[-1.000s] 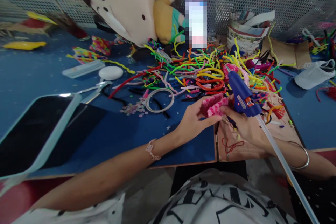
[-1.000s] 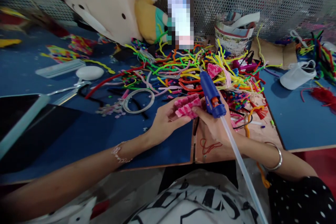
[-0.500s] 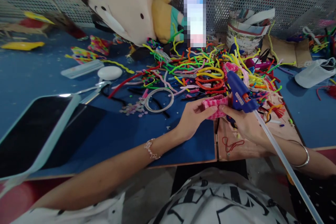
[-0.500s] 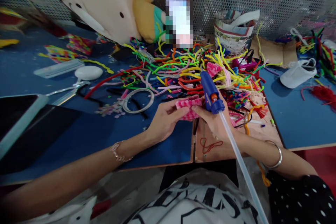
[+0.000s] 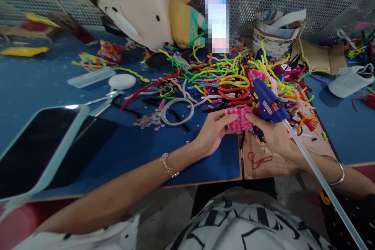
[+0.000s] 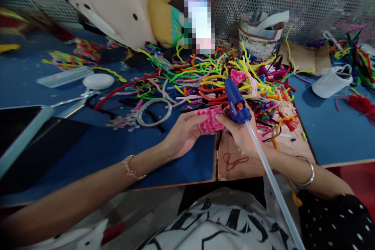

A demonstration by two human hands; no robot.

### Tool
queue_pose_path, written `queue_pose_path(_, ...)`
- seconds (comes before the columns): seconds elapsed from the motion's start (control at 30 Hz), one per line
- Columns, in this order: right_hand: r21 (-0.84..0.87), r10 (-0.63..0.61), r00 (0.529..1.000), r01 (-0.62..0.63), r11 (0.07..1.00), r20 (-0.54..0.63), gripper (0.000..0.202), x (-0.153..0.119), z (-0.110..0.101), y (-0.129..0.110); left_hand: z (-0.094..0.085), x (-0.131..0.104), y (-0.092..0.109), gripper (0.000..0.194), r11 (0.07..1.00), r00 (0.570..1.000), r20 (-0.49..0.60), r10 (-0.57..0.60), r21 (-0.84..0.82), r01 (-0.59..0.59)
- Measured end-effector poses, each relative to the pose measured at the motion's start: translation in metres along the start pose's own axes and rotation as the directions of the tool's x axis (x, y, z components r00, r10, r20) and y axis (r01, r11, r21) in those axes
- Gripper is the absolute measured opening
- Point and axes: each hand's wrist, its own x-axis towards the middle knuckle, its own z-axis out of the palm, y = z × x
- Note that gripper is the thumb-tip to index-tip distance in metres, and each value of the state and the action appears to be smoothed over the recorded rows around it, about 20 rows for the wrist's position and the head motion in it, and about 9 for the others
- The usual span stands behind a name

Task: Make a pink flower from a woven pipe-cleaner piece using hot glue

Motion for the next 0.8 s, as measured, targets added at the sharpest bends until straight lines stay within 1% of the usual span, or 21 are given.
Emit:
queue_pose_path(0.1,-0.039,-0.046,0.999,0.046,0.998,-0.002,0.028,-0.002,0.0,-0.005,0.0,0.0,-0.001,0.039,0.999,0.999,0.017,0.046,-0.01,-0.045)
queue_pose_path(0.2,-0.091,-0.07,0.997,0.072,0.993,0.028,0.025,-0.004,0.0,-0.008,0.0,0.0,-0.002,0.036,0.993,0.992,0.025,0.122,0.0,-0.122)
queue_pose_path(0.33,-0.093,-0.099,0.995,0.101,0.99,0.029,0.022,-0.008,0.001,-0.005,-0.002,0.001,-0.004,0.034,0.979,0.978,0.048,0.201,0.013,-0.202)
queue_pose_path(0.47,-0.081,-0.083,0.994,0.088,0.993,0.066,0.016,-0.011,0.0,-0.006,-0.006,0.001,-0.008,0.033,0.965,0.96,0.105,0.259,0.021,-0.263)
queue_pose_path(0.63,-0.151,-0.081,0.988,0.101,0.983,0.134,0.012,-0.016,-0.004,-0.014,-0.011,0.001,-0.013,0.033,0.936,0.928,0.156,0.337,0.051,-0.349)
queue_pose_path(0.7,-0.139,-0.092,0.985,0.113,0.984,0.149,0.011,-0.018,-0.006,-0.013,-0.012,0.0,-0.014,0.032,0.931,0.923,0.164,0.348,0.052,-0.36)
queue_pose_path(0.8,-0.061,-0.113,0.982,0.123,0.99,0.15,0.016,-0.02,-0.007,-0.006,-0.012,-0.001,-0.012,0.029,0.928,0.919,0.174,0.353,0.064,-0.368)
